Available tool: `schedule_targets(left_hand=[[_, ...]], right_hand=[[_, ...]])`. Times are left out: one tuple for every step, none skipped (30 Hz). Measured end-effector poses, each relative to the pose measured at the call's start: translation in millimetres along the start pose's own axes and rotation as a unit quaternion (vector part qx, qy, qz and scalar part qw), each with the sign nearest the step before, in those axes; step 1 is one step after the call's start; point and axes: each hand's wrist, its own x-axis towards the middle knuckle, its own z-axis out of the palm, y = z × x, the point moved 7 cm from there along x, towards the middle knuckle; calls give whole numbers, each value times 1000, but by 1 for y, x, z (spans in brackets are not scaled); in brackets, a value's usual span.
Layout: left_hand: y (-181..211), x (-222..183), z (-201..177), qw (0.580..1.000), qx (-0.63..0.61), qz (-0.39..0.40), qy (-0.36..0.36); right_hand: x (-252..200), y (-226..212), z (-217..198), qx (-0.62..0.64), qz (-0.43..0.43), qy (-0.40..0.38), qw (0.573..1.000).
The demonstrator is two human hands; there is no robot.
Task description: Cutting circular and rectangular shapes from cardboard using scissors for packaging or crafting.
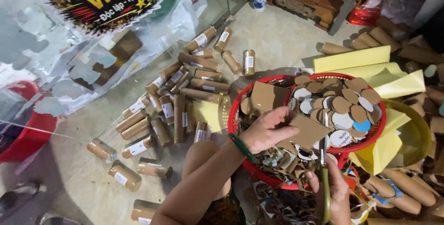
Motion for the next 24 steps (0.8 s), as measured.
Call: schedule_targets(left_hand=[[2, 0, 4, 1000, -1, 0, -4], [5, -2, 8, 994, -104, -11, -17], [8, -4, 12, 978, -206, -22, -29], [14, -4, 13, 977, -207, -24, -31], [17, -4, 13, 973, -227, -38, -24], [20, -4, 13, 967, -250, -53, -19], [14, -4, 11, 965, -255, -55, -23], [8, -3, 7, 969, -245, -34, -9], [3, -3, 4, 972, -235, -12, 4], [-1, -3, 2, 971, -240, -15, 1], [-3, -3, -4, 974, -226, 14, 15], [-6, -4, -6, 976, -214, 38, 28], [-3, -7, -2, 975, -220, 31, 24], [0, -7, -2, 972, -231, 22, 45], [4, -7, -3, 968, -243, 13, 65], [5, -6, 1, 968, -245, 10, 59], [4, -6, 2, 965, -252, 0, 78], [5, -8, 0, 961, -258, -10, 99], [1, -8, 2, 961, -258, -13, 95], [-4, -8, 3, 964, -246, -17, 104], [-10, -9, 3, 966, -232, -21, 112], [-11, -8, 5, 966, -233, -22, 110], [-13, -7, 6, 966, -234, -20, 112], [-15, -7, 7, 965, -236, -19, 115]], right_hand=[[-1, 0, 0, -1, 1, 4, 1000], [-3, 1, 2, 17, 31, 7, 999], [-5, 1, 3, 35, 60, 10, 998], [-5, 2, 3, 34, 62, 13, 997], [-6, 3, 3, 33, 60, 8, 998], [-8, 2, 3, 28, 60, 3, 998], [-9, 3, 3, 24, 64, 7, 998], [-10, 1, 6, 83, 41, -20, 996], [-11, -1, 9, 142, 17, -46, 989], [-12, -2, 13, 138, 21, -42, 989], [-12, -4, 18, 169, 13, -58, 984], [-16, -4, 22, 201, 8, -71, 977], [-18, -8, 26, 198, 17, -65, 978], [-17, -9, 29, 224, 43, -56, 972], [-16, -11, 32, 250, 69, -47, 965], [-15, -16, 31, 248, 71, -40, 965], [-14, -30, 32, 209, 13, -66, 976], [-13, -46, 37, 169, -45, -95, 980], [-12, -47, 37, 168, -43, -91, 981], [-11, -49, 37, 135, -49, -89, 986], [-10, -51, 37, 103, -54, -88, 989], [-9, -56, 37, 102, -53, -86, 990], [-8, -62, 37, 128, -54, -86, 987], [-8, -67, 38, 154, -54, -88, 983]])
